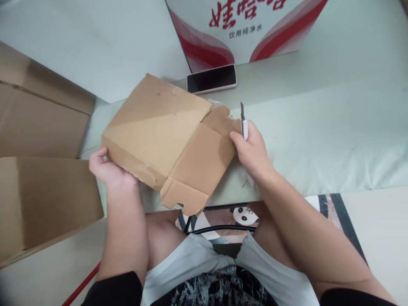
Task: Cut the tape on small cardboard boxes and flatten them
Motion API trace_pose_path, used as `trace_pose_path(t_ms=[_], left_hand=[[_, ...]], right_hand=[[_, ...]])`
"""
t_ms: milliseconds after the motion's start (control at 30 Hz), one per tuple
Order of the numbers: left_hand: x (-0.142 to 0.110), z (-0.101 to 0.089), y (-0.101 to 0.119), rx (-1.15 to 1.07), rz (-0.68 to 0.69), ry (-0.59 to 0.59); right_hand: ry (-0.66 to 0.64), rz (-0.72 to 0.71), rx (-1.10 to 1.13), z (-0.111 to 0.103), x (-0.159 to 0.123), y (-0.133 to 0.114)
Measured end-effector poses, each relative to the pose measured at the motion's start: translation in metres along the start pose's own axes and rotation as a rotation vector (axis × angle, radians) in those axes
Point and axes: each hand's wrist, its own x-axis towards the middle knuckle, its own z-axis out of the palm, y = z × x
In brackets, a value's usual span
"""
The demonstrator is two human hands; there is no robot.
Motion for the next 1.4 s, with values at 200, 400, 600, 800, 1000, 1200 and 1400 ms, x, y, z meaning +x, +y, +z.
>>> trace_pose_path(t_ms=[200, 400, 600, 800, 1000, 1200, 1400], left_hand=[[0.002, 0.000, 0.001, 0.034, 0.025, 0.012], [0.002, -0.007, -0.003, 0.207, -0.041, -0.078], [0.010, -0.014, -0.005, 0.262, -0.098, -0.082], [0.009, -0.010, -0.006, 0.219, 0.013, -0.042], [0.008, -0.009, -0.003, 0.179, -0.037, -0.036], [0.011, -0.013, -0.001, 0.171, -0.041, -0.075], [0.010, -0.012, -0.009, 0.240, 0.088, -0.095]], right_hand=[[0.024, 0.046, -0.049, 0.003, -0.001, -0.008], [0.050, -0.029, -0.005, 0.001, 0.002, 0.000], [0.078, -0.067, 0.058, 0.000, 0.005, 0.008], [0.063, -0.058, 0.142, 0.002, 0.002, 0.005], [0.050, 0.178, 0.373, 0.004, 0.003, -0.015], [0.006, 0.226, 0.392, 0.004, 0.002, -0.016], [0.033, 0.151, 0.273, 0.003, 0.001, -0.006]])
